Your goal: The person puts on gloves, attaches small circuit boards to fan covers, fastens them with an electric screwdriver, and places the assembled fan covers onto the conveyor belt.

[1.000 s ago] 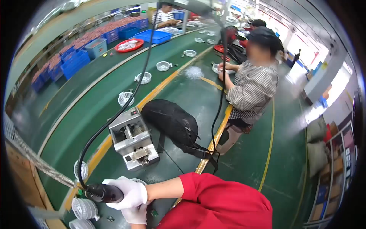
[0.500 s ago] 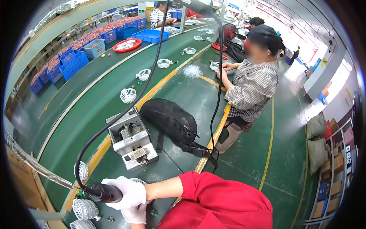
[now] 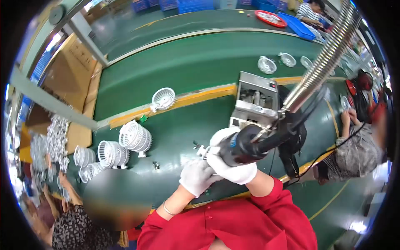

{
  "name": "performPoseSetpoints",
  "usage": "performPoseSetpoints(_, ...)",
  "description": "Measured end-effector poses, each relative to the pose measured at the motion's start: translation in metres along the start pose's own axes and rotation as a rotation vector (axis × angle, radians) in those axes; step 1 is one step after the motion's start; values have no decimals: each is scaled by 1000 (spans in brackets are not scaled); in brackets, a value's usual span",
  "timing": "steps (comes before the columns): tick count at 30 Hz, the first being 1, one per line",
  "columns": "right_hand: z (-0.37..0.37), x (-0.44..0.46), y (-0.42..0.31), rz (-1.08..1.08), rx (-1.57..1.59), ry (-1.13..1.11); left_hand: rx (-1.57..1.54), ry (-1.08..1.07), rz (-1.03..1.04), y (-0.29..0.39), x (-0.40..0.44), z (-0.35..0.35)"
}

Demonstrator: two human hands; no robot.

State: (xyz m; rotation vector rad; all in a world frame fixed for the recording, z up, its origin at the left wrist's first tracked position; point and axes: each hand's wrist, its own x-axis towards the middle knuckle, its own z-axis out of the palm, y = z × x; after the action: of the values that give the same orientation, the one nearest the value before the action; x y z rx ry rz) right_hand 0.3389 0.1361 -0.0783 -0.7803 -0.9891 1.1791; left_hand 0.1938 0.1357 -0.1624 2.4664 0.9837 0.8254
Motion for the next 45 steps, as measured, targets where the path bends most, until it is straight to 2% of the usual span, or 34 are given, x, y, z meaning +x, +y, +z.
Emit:
performPoseSetpoints(3, -5, 5, 1, -53, -303, -75, -29, -18, -9, 3, 6, -7)
performPoseSetpoints(6, -6, 3, 9, -14, -320, -91, -63, 76, 47, 6, 10, -10)
performPoseSetpoints(9, -6, 2, 12, 21, -376, -90, -91, 60, 58, 1, 6, -6)
performPoseSetpoints(12, -6, 3, 15, -59, -346, -148, -93, 85, 83, 0, 5, -4)
performPoseSetpoints(15, -11, 7, 19, -77, -280, -270, -66, 80, 52, 0, 0, -2)
performPoseSetpoints(19, -22, 9, 20, -109, -408, -429, -81, 59, 25, -2, -1, 1)
performPoseSetpoints(22, -25, 5, 26, 98, -232, -358, -90, 43, -10, -2, 1, 2)
performPoseSetpoints(23, -21, 10, 21, -120, -255, -337, -80, 42, -2, -1, 0, 0)
performPoseSetpoints(24, -16, 4, 7, -32, -216, -226, -71, 40, 8, 0, 2, -4)
performPoseSetpoints(25, -24, 11, -2, -270, -458, -327, -88, -4, 31, 1, 6, -12)
performPoseSetpoints(27, -39, 18, -21, -487, -542, -317, -142, -55, 76, -5, 17, -27)
performPoseSetpoints(30, -40, 17, -44, -421, -68, 23, -64, 128, -9, -13, 25, -38)
performPoseSetpoints(32, -54, 30, -29, -479, -267, 222, 107, 324, -141, -15, 40, -33)
performPoseSetpoints(33, -65, 38, -20, -486, -395, 291, 30, 369, -181, -11, 44, -32)
performPoseSetpoints(36, -75, 40, -3, -330, -307, 346, -81, 89, -176, -4, 22, -22)
performPoseSetpoints(38, -76, 34, 3, -325, -229, 318, -101, -173, -228, 6, 3, -7)
performPoseSetpoints(40, -75, 27, 4, -271, -308, 308, -44, -299, -272, 30, -1, -7)
performPoseSetpoints(43, -60, 15, 5, -189, -198, 240, 150, -306, -177, 18, 1, 3)
performPoseSetpoints(44, -56, 12, 4, -178, -143, 214, 188, -211, -103, 10, 0, 3)
performPoseSetpoints(45, -51, 9, 3, -166, -88, 189, 163, -232, -101, 4, 0, 2)
